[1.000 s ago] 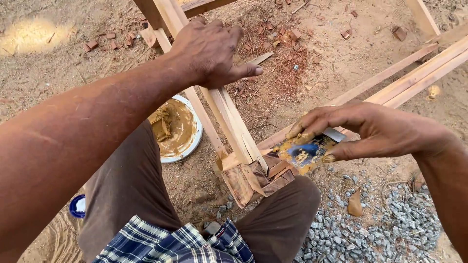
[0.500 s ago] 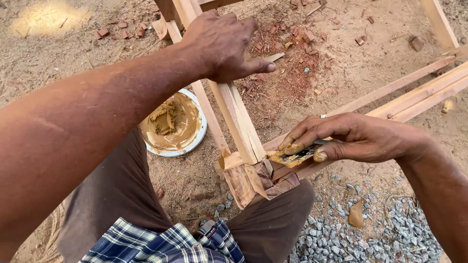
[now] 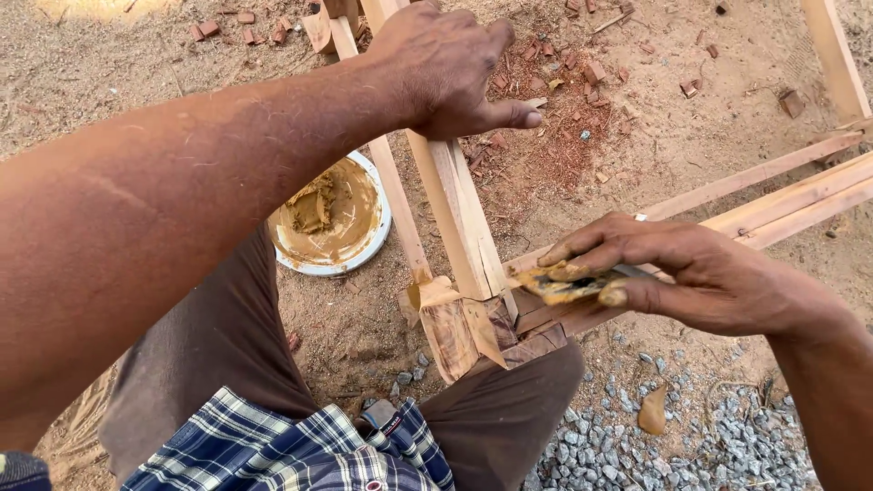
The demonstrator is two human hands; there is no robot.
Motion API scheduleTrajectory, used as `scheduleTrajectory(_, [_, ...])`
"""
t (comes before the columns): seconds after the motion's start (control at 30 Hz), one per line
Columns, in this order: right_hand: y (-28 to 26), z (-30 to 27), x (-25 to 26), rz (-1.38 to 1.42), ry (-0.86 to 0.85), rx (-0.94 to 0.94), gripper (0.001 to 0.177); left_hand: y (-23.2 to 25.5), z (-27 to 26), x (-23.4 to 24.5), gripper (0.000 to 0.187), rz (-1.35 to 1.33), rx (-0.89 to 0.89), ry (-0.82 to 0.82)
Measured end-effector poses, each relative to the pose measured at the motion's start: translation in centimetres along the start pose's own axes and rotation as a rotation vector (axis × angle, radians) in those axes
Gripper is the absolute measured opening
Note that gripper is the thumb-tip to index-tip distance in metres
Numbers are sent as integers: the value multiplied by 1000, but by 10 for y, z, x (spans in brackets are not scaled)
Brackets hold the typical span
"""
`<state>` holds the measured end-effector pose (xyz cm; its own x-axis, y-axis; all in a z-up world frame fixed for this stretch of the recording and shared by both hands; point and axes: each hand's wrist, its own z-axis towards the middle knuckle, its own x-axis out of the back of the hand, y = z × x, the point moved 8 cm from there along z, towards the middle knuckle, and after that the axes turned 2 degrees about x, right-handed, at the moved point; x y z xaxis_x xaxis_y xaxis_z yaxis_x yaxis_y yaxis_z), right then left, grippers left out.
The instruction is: Applying wood filler paste to the joints and legs of a wooden table frame using a scraper.
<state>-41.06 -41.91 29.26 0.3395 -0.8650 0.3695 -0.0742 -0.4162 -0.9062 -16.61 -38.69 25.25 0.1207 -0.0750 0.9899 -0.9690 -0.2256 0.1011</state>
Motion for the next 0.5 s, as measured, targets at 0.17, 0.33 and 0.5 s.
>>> scheduleTrajectory(0.17, [23, -33, 23, -226, 284, -502, 35, 1, 2, -3, 100, -3, -17, -8])
scheduleTrajectory(0.33, [1, -26, 8, -172, 248, -609, 31, 2, -1, 3, 103, -18, -4, -54])
scheduleTrajectory(0.5, [-21, -8, -4, -151, 233, -569, 37, 1, 1, 1, 102, -27, -29, -44])
